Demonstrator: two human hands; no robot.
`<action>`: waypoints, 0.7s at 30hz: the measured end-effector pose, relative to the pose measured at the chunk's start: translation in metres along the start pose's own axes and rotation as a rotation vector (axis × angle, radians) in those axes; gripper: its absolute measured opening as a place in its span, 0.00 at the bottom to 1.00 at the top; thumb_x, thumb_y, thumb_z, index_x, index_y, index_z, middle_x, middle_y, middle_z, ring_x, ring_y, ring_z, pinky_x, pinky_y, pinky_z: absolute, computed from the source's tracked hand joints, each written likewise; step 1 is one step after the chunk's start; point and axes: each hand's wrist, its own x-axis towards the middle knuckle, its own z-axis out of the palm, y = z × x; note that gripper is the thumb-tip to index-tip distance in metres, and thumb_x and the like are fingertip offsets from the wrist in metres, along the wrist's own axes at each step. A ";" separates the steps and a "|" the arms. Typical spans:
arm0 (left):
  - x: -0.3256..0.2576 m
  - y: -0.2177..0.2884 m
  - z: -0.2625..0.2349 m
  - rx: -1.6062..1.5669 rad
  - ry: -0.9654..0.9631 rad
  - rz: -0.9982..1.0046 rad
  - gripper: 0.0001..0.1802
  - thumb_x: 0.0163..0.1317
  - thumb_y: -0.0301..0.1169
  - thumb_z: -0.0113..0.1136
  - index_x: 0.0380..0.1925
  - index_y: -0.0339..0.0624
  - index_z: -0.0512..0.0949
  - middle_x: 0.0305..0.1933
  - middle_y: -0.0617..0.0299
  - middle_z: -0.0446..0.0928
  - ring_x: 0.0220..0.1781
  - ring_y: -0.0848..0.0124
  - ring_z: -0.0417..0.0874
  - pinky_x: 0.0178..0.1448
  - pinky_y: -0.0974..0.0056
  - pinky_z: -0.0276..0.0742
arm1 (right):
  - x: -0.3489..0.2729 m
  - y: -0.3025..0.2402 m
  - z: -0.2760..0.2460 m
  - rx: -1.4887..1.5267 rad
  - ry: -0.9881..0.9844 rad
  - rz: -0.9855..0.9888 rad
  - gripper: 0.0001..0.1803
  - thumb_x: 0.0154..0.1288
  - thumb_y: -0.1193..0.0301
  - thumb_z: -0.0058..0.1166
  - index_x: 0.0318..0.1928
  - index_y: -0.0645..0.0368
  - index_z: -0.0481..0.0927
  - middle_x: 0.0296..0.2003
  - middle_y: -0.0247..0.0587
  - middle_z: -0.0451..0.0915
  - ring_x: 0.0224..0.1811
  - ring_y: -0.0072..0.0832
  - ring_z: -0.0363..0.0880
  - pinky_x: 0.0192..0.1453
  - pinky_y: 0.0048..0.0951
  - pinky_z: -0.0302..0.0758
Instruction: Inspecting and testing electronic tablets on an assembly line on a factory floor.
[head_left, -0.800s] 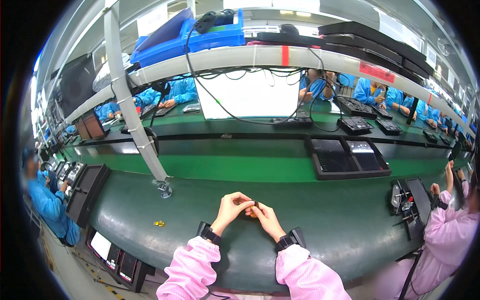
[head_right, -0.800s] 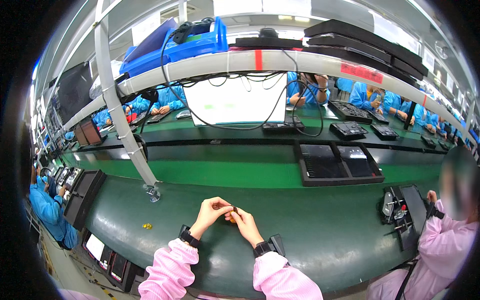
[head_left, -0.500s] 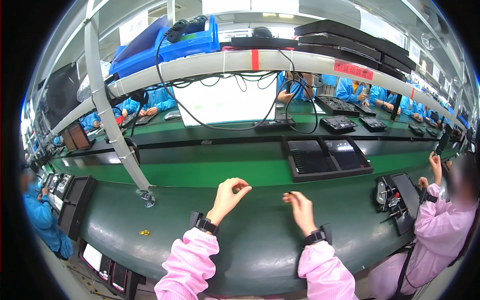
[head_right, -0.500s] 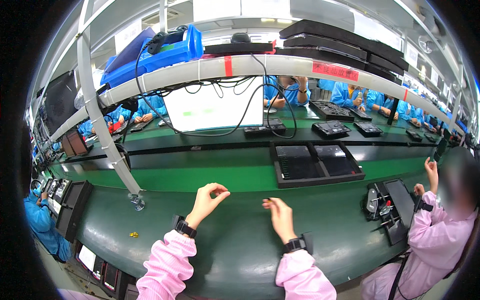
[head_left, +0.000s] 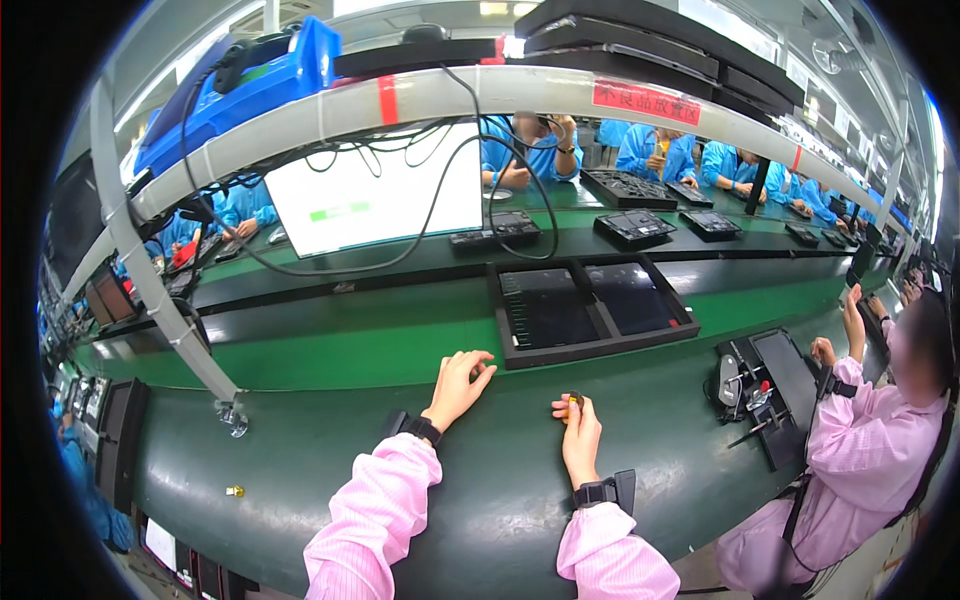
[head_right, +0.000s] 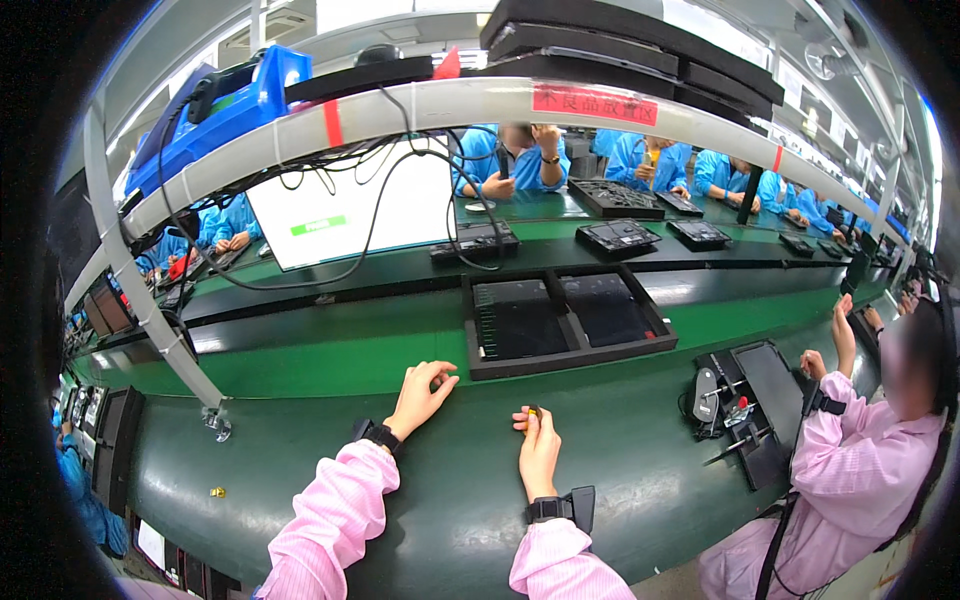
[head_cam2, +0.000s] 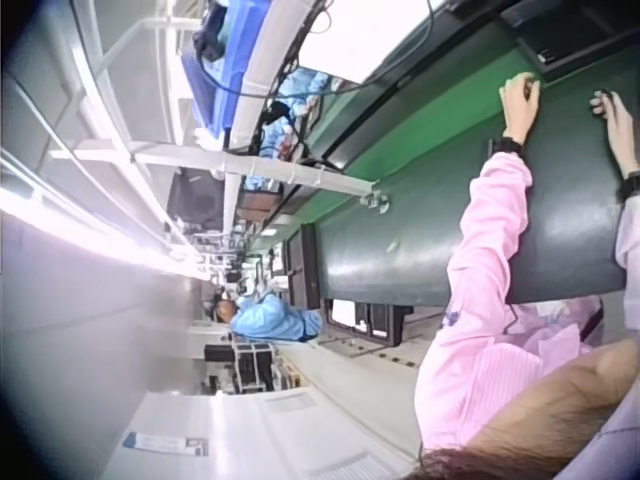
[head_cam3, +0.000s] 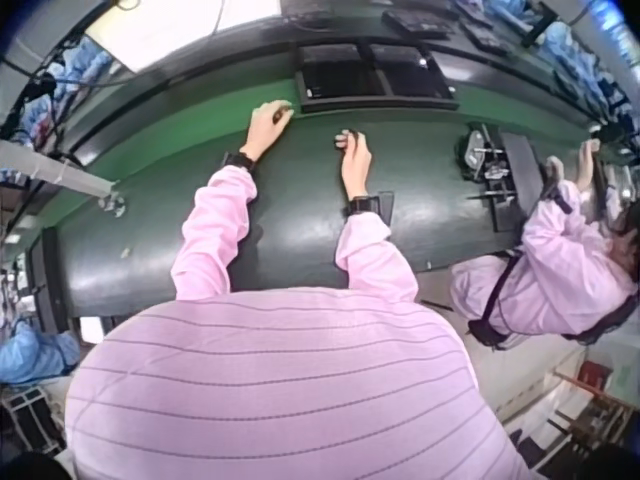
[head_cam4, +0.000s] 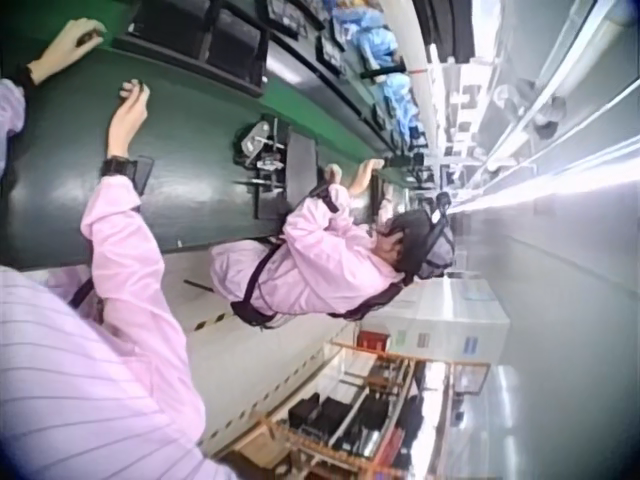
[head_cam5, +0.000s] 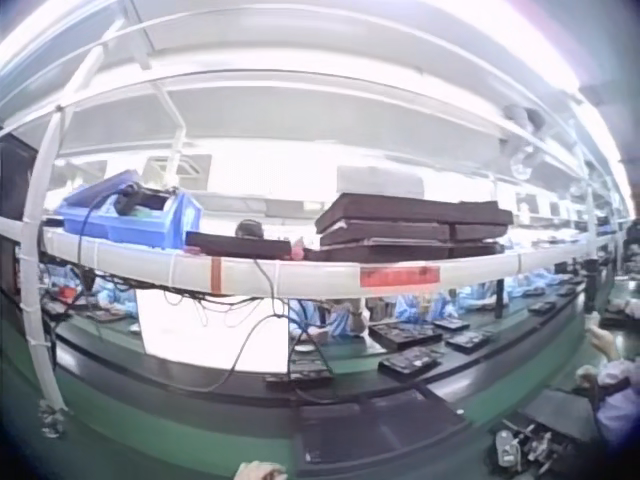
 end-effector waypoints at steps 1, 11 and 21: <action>0.007 0.003 0.004 0.001 -0.029 0.018 0.10 0.54 0.31 0.62 0.36 0.45 0.76 0.24 0.68 0.73 0.30 0.70 0.73 0.39 0.64 0.63 | 0.000 -0.002 -0.001 0.003 -0.003 0.009 0.12 0.71 0.73 0.38 0.43 0.68 0.73 0.33 0.45 0.82 0.31 0.28 0.80 0.38 0.28 0.76; 0.047 0.018 0.042 0.199 -0.122 0.223 0.15 0.44 0.39 0.69 0.29 0.46 0.79 0.30 0.65 0.68 0.38 0.67 0.69 0.42 0.62 0.62 | 0.004 -0.005 -0.006 -0.048 0.015 0.054 0.13 0.71 0.72 0.39 0.41 0.68 0.75 0.32 0.47 0.83 0.31 0.30 0.81 0.38 0.29 0.76; 0.046 0.014 0.044 0.255 -0.113 0.198 0.16 0.41 0.39 0.70 0.28 0.43 0.79 0.30 0.64 0.69 0.38 0.66 0.69 0.42 0.62 0.62 | 0.006 -0.011 -0.010 -0.016 0.131 0.023 0.13 0.71 0.70 0.39 0.39 0.68 0.73 0.32 0.45 0.83 0.30 0.30 0.81 0.36 0.29 0.75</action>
